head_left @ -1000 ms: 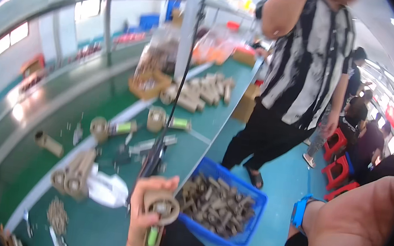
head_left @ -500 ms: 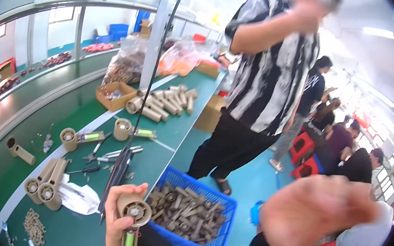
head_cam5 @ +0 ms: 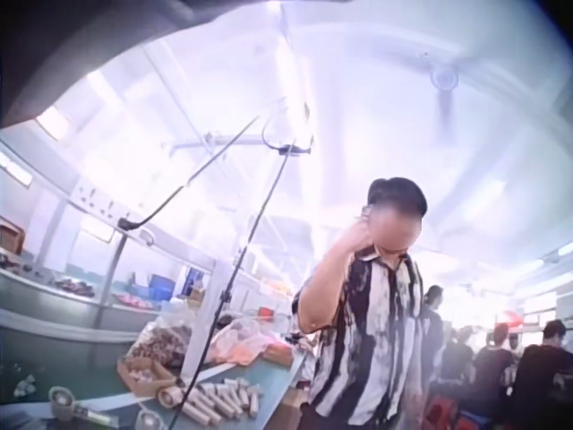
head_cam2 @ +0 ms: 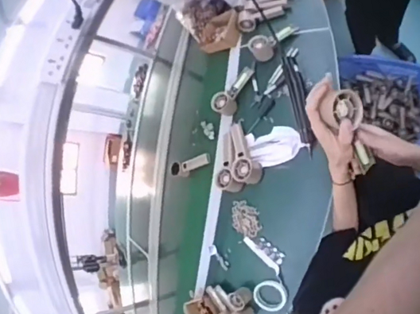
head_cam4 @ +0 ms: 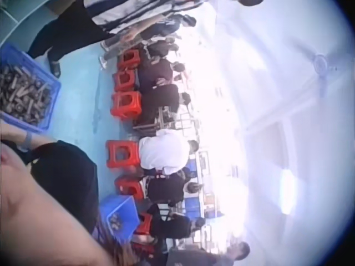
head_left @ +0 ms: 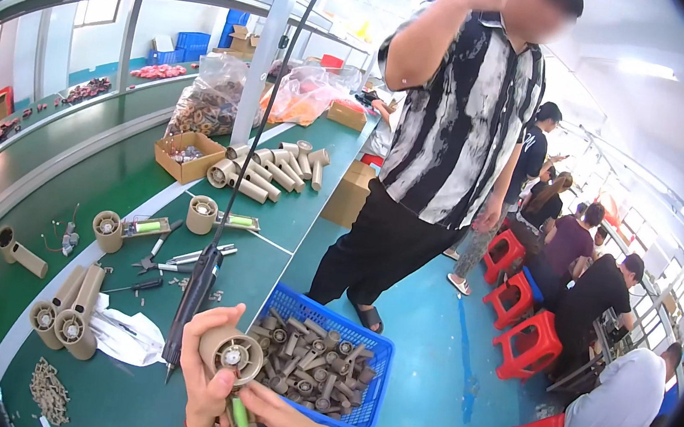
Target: Assembling the motor and housing for small portable handheld fans at a factory workbench.
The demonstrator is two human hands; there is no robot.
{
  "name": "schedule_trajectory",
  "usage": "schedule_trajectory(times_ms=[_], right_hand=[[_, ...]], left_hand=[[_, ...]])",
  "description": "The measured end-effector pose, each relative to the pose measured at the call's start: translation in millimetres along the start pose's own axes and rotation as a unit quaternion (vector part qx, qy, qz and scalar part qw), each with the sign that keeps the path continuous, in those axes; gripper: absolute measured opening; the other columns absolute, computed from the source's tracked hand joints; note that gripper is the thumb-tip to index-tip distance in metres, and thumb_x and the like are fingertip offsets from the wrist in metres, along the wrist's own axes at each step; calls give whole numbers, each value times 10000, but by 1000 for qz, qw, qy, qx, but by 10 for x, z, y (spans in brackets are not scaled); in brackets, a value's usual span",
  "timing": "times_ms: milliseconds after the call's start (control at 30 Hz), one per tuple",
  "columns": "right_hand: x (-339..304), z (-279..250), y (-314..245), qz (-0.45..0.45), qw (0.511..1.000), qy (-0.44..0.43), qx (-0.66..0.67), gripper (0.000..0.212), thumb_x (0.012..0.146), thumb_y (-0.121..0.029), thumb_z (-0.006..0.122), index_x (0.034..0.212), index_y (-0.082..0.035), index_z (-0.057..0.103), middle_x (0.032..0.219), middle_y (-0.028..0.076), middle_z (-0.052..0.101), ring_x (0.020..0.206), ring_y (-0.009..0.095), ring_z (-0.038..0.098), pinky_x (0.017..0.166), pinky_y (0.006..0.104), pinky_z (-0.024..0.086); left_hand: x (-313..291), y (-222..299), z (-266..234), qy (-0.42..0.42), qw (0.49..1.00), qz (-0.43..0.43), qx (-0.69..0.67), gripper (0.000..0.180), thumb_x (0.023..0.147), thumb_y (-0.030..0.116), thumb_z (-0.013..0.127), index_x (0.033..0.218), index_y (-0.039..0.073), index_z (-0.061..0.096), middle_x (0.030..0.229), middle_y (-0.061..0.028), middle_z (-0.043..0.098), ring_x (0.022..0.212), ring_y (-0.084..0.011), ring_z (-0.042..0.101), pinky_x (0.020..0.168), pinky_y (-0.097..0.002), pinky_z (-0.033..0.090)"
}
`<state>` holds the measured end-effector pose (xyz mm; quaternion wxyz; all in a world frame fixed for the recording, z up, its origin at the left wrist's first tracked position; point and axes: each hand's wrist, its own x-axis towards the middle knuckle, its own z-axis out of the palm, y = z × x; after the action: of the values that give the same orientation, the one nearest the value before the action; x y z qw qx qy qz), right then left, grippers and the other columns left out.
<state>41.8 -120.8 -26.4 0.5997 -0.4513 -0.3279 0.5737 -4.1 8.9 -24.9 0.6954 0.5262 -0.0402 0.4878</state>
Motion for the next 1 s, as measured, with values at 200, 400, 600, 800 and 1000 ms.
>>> schedule_trajectory(times_ms=[200,400,600,800,1000], right_hand=[[51,33,-75,65,954,-24,292,537,1033,-512,144,1088,-68,441,726,-7,427,466,82,352,441,214,283],[2,-63,12,35,960,-38,274,540,1021,-538,226,845,-76,444,655,-21,392,441,60,331,425,220,236],[3,-192,154,10,967,-15,256,528,996,-562,295,959,-61,459,670,-8,417,426,66,332,409,230,249],[-228,-348,10,-105,983,56,139,768,911,-715,258,1235,-60,493,671,33,464,399,111,384,396,243,311],[-320,-429,12,-70,964,181,184,628,981,-623,232,897,-61,501,644,18,424,436,114,367,411,245,299]], left_hand=[[-25,21,8,11,999,-47,-19,764,839,558,599,1271,-42,406,1278,-208,449,1139,-363,569,933,-421,472],[-40,80,24,-32,997,-62,-33,732,852,506,606,1297,-35,394,1328,-206,417,1155,-355,563,947,-417,468],[-54,53,-22,-56,994,-94,1,775,841,516,630,1334,-28,385,1356,-205,416,1187,-341,543,964,-410,460],[24,76,-50,-5,999,-45,17,894,790,529,709,1389,-17,332,1384,-200,428,1244,-350,500,1046,-454,369],[264,195,312,-41,969,96,225,980,655,295,866,1421,11,325,1407,-170,411,1298,-314,436,1055,-434,363]])
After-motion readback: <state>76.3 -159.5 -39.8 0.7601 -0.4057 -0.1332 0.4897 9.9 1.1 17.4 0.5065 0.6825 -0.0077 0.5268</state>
